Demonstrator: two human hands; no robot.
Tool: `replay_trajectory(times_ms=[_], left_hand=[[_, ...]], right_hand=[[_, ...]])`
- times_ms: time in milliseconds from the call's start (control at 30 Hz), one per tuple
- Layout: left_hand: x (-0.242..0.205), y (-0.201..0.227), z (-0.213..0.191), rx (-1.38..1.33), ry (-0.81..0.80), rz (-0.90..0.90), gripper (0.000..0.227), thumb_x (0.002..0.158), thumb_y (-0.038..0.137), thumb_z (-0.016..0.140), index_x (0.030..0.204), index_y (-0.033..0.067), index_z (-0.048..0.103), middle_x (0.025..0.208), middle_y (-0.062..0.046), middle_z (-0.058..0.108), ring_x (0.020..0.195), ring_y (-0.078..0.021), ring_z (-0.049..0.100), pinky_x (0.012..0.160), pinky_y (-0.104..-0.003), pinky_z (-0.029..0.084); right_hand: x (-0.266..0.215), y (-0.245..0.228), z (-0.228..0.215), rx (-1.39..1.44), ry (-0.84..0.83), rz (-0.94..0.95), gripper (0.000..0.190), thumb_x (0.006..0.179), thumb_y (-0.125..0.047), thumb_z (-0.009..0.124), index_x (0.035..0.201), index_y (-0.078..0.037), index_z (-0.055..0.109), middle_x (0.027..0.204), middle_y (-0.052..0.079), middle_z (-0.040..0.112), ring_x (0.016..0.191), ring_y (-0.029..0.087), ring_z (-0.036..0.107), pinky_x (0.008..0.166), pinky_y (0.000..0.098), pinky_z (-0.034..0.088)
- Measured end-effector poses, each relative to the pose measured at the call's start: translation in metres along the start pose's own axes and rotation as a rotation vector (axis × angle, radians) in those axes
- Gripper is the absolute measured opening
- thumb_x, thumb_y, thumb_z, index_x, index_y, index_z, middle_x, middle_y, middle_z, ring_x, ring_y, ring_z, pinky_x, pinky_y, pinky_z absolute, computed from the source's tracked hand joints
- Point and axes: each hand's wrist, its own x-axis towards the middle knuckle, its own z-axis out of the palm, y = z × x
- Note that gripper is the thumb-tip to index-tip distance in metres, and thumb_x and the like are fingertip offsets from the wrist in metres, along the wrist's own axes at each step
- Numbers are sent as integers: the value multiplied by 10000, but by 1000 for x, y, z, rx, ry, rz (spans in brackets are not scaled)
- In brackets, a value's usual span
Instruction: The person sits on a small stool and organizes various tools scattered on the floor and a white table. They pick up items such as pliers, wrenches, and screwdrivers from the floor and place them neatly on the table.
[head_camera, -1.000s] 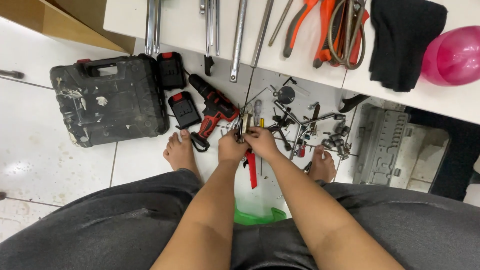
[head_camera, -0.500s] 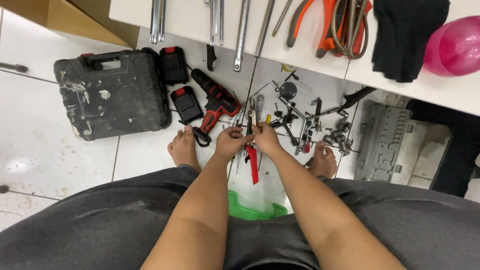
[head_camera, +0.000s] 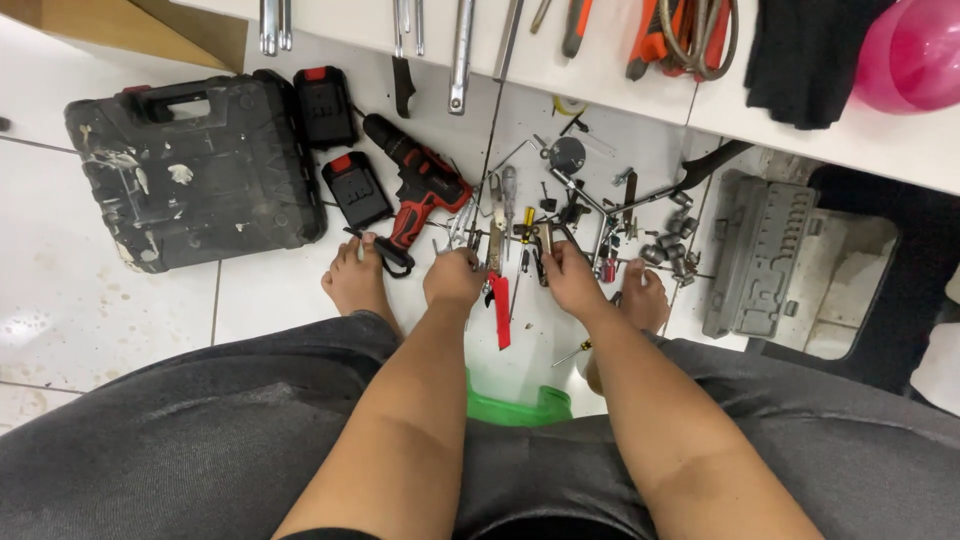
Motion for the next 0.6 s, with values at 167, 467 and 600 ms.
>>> replay_trajectory(times_ms=[167, 467, 600], left_hand=[[19, -9, 17, 34, 13, 4, 272, 922, 232, 647, 1170, 147, 721, 1061, -74, 765, 1012, -251, 732, 888, -389, 590], [5, 21, 7, 180, -19, 151, 320, 955, 282, 586, 1205, 103, 673, 1096, -118, 703, 1071, -293, 691, 923, -446, 581], [12, 24, 26, 365, -135, 257, 367, 943, 376, 597, 1169, 108, 705, 1063, -109, 712, 1054, -288, 699, 897, -463, 586]], right_hand=[[3, 16, 3, -36, 4, 41, 491, 1065, -330, 463, 1394, 35, 483, 1296, 250, 619, 1260, 392, 576, 1018, 505, 491], [14, 37, 2, -108, 11, 134, 461, 1040, -341, 517, 1362, -14, 564, 1253, 196, 663, 1221, 348, 617, 989, 461, 521], [9, 36, -3, -120, 34, 144, 465, 1035, -336, 511, 1378, -25, 555, 1195, 184, 692, 1181, 335, 645, 941, 449, 549]])
